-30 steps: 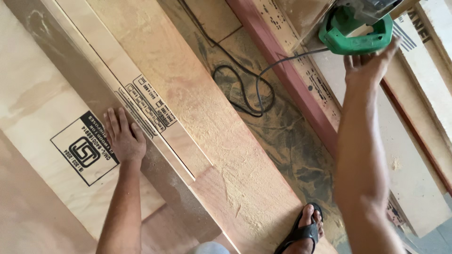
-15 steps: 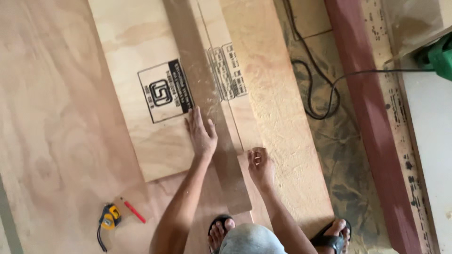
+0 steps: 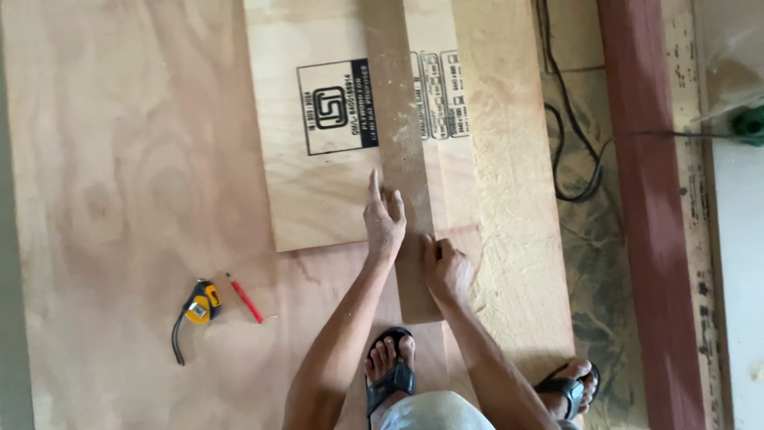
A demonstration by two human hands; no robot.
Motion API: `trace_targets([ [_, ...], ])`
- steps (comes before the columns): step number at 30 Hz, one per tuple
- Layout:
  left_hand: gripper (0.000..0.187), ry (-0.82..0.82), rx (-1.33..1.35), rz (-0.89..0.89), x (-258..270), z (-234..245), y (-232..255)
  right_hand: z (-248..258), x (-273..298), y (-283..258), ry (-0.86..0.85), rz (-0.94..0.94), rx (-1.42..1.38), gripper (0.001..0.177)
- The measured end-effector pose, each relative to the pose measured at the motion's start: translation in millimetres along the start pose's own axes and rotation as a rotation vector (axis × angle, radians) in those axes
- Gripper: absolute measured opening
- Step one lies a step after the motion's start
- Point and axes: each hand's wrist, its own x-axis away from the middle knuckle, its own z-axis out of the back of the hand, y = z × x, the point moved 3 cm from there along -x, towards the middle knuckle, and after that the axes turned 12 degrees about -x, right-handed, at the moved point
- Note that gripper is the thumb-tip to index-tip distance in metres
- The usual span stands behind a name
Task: The person measures and marks a plywood sheet with a tape measure and pencil, then uses a straightedge and a circular saw to cut the sheet into strips. The person repeats the measuring, marking, and cutting steps to produce multiple pieces.
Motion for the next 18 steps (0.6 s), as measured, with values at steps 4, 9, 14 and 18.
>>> trace_targets([
  [4,0.055,-0.055,-0.038,0.299,-8.3,-5.3,-30.6,-20.9,-17.4,-6.5,-0.094,-0.086,-0.075,0.044],
  [9,0.063,0.063,-0.141,0.288,-13.6,16.6,-61.0,-65.2,-15.5,-3.1,-0.119,0.129,-0.018,0.041],
  [14,0.059,0.041,-0.224,0.274,-41.7,76.1,-77.5,-63.3,-41.9,17.7,-0.131,0.129,-0.196,0.030],
  [18,0.068,-0.270,-0.903,0.304,-54.0,117.3,-77.4,-23.9,-74.6,45.2,0.080,0.294,0.136,0.025],
])
